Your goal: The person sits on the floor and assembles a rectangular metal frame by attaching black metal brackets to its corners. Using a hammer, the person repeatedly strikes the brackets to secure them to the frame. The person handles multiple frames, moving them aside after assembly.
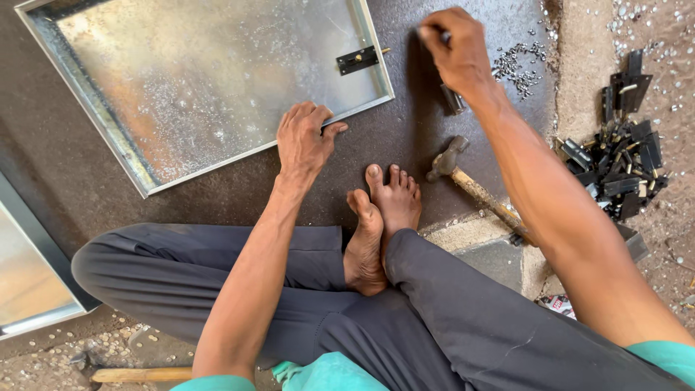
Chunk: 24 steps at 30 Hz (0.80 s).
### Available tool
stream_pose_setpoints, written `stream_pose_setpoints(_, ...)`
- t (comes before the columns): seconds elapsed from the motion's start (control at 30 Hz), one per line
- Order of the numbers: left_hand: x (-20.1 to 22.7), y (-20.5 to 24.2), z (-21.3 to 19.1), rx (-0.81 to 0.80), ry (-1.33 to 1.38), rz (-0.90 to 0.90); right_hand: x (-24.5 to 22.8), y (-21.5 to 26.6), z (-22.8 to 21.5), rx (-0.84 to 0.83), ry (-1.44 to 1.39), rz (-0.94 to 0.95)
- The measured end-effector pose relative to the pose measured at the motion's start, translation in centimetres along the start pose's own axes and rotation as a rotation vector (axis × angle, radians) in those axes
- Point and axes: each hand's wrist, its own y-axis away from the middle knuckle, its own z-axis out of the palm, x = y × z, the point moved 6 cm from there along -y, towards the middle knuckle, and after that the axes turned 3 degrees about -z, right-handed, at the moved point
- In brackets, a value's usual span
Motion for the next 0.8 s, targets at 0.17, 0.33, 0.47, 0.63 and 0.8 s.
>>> stream_pose_setpoints(0.17, 1.6, -1.9, -4.0, -0.188, 0.071, -0.156, -2.3, 4.3, 3.1, -0.134, -0.085, 0.025)
stream_pose_setpoints(0.33, 4.7, -7.3, -11.4, 0.018, 0.117, 0.081, -3.7, 0.1, 9.8, -0.176, 0.183, -0.018)
stream_pose_setpoints(0.47, 4.6, -8.0, -11.4, -0.038, 0.127, 0.030, -6.6, 0.1, 6.3, -0.101, 0.008, -0.050)
stream_pose_setpoints(0.63, 2.8, -3.3, -1.2, -0.157, 0.002, -0.132, -8.8, 14.1, -3.5, -0.142, 0.216, 0.268)
stream_pose_setpoints(0.8, 0.5, -1.2, 2.3, 0.020, 0.033, -0.009, -8.8, 23.8, -7.4, -0.348, 0.717, 0.266)
